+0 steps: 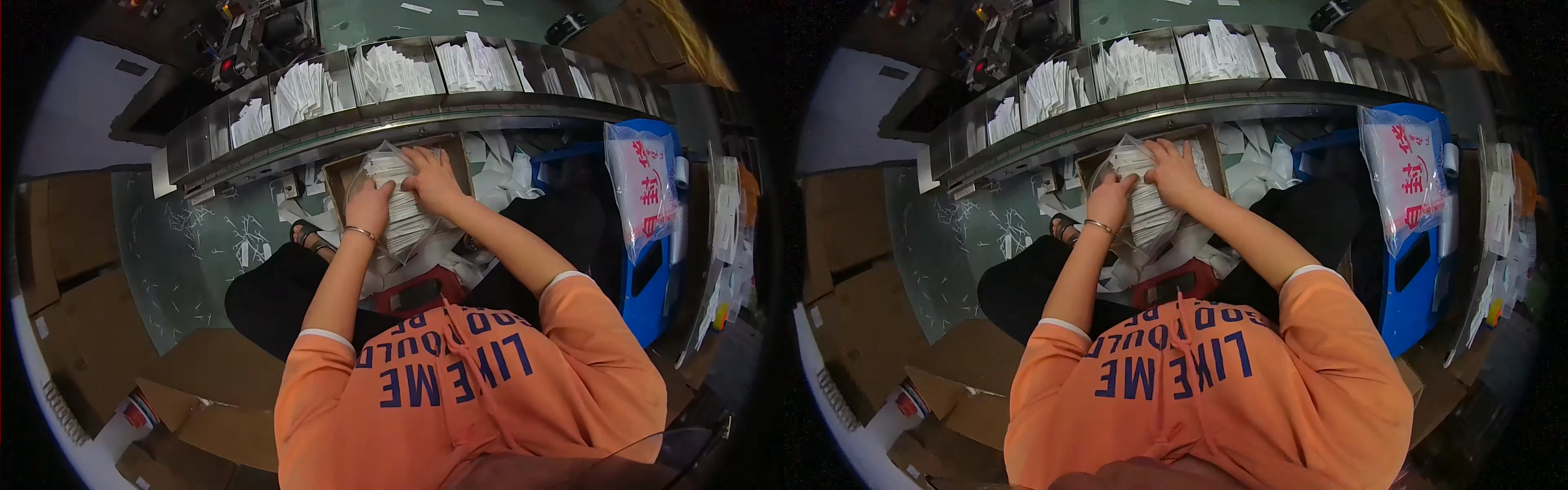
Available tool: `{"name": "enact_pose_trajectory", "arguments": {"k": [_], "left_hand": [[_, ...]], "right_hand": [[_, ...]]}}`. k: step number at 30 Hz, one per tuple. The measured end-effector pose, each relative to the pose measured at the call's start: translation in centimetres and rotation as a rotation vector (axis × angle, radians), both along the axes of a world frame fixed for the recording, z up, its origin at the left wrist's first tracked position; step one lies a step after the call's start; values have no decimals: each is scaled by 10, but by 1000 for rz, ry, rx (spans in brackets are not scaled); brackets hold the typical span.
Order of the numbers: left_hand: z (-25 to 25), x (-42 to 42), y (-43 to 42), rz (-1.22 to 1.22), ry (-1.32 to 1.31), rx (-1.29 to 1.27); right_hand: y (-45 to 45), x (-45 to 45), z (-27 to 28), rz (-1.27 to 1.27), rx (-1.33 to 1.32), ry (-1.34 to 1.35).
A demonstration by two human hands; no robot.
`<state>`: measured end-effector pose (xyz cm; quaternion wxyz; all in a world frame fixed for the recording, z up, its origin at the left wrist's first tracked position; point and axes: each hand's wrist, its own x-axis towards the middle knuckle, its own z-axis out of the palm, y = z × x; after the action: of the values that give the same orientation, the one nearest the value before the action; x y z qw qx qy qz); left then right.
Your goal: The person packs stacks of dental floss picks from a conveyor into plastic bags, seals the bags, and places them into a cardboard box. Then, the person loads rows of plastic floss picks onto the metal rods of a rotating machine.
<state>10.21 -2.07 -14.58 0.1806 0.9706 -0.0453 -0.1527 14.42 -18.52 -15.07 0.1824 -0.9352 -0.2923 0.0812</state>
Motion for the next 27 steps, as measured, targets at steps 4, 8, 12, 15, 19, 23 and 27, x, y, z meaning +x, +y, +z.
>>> {"name": "enact_pose_trajectory", "arguments": {"k": [4, 8, 12, 15, 19, 23, 27], "left_hand": [[-5, -8, 3, -33, 33, -15], [-5, -8, 5, -63, 170, -5], [-19, -5, 4, 34, 162, -88], [-33, -3, 4, 51, 129, -113], [-42, -4, 4, 103, 125, -96], [-46, -15, 10, 350, -83, -321], [-45, -20, 3, 390, -180, -390]], "right_hand": [[1, -6, -1, 55, -36, -2], [0, -12, 5, 87, -68, 61], [1, -17, 8, 100, -126, 90], [2, -21, 8, 105, -130, 79], [0, -24, 4, 96, -113, 82], [-6, -22, 6, 8, -24, 44], [-12, -20, -21, 35, 215, 23]]}}
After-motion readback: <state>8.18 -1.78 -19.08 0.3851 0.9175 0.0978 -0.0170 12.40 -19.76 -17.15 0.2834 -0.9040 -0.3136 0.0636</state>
